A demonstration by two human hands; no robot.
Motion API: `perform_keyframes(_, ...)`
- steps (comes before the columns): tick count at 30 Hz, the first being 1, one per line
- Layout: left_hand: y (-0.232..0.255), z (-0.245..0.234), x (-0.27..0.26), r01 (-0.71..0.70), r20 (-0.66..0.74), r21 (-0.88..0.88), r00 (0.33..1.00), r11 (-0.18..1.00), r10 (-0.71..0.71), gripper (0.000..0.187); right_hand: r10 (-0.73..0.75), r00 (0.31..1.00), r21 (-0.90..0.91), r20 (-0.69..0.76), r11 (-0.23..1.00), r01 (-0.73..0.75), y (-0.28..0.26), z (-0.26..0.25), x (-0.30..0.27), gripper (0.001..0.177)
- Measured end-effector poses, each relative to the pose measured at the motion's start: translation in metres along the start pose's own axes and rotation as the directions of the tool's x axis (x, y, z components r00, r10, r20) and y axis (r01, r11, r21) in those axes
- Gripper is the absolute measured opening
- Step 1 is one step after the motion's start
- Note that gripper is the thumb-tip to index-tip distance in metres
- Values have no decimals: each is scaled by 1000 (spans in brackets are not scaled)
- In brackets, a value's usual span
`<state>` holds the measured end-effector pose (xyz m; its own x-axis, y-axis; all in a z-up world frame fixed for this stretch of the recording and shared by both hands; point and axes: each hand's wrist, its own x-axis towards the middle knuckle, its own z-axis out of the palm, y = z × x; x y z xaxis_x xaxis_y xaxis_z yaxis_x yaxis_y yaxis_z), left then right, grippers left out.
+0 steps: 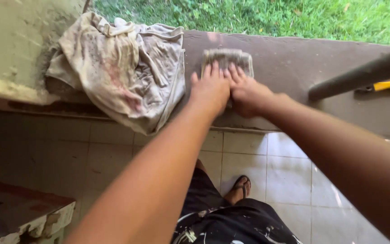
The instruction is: Brushing off dust and then sanding a concrete ledge with a sanding pad.
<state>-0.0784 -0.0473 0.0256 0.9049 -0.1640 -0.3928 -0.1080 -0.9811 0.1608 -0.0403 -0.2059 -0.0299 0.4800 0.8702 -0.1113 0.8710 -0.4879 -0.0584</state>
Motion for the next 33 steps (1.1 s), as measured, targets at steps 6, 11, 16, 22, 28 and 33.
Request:
perform_keyframes(6,52,48,-69,-27,28,-35,999,999,28,66,204,952,-3,229,978,-209,-72,-18,-85,87)
perform_keyframes(11,59,72,-82,-10,15,-49,1000,999,11,65,281,953,280,112,912,-301,-93,-19,-110,78)
perform_keyframes(16,51,42,-66,-25,74,0,997,1000,25,73,315,918,236,241,899,-370,-75,-24,-82,83)
perform_keyframes(22,2,3,6,-30,35,-23,999,999,31,79,259,948,131,185,950,-285,-4,-15,1,91)
perform_keyframes(28,-46,-28,76,-12,-37,-84,999,996,9,67,82,987,-47,138,996,-76,66,-2,75,90)
perform_keyframes(33,-39,-27,74,27,-56,-93,998,995,-32,71,109,993,58,37,992,-111,64,-12,71,89)
